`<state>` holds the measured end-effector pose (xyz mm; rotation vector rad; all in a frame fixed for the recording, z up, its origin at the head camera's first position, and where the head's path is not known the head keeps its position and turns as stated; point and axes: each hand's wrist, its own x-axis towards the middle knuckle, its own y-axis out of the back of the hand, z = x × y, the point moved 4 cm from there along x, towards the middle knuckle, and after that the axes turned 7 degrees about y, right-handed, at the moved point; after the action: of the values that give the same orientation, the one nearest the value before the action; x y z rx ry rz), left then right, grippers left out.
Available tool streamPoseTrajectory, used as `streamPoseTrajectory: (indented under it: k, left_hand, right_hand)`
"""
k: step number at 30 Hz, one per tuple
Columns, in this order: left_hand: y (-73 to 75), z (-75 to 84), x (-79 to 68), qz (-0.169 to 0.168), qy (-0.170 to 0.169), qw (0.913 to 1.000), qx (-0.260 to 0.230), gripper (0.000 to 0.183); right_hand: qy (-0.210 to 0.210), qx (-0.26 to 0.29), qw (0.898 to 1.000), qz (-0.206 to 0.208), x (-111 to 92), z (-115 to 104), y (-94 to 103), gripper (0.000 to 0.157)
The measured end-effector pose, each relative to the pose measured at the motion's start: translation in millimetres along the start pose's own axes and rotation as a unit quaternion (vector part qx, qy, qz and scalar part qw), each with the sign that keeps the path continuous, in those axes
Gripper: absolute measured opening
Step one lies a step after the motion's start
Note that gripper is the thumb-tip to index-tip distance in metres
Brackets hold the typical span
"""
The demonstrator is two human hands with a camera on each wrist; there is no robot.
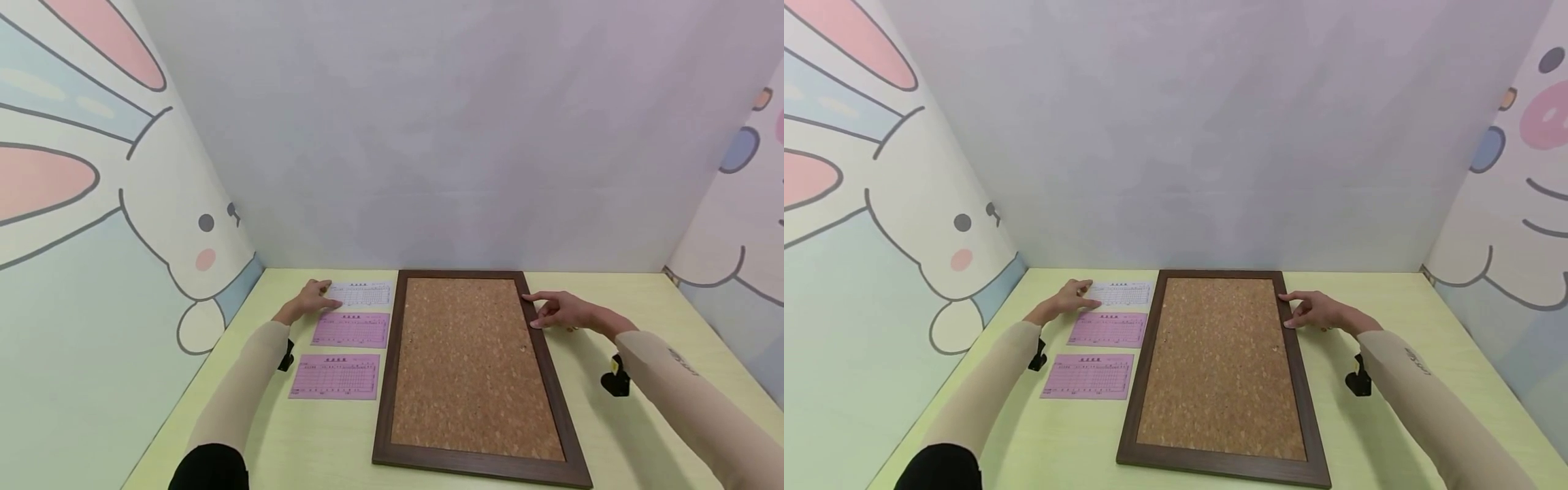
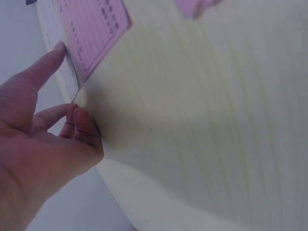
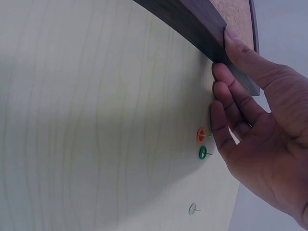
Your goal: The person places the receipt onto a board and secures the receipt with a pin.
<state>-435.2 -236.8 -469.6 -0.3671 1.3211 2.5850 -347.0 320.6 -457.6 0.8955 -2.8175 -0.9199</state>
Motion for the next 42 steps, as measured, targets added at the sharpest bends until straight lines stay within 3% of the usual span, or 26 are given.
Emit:
streamPoseTrajectory:
  k: [11,19,31,42]
  left_hand:
    - [1.6,6.1,2.9,0.0,-0.009,1.0,0.0,0.082]
    - [7.8,6.0,3.0,-0.026,-0.007,0.9992,-0.029,0.081]
    - [9.5,2.7,7.1,-0.017,-0.004,0.9998,-0.007,0.077]
    - [8.5,7.4,0.8,0.0,0.044,0.997,-0.064,0.067]
  right_hand:
    - [-0.024,0.007,1.0,0.004,-3,-7,1.7,0.078]
    - [-0.019,0.01,1.0,0.003,-2,-7,1.4,0.078]
    - [-0.016,0.004,1.0,-0.002,-2,-5,-2.0,0.077]
    - [-0.025,0.012,1.0,-0.001,-2,-6,-3.5,0.078]
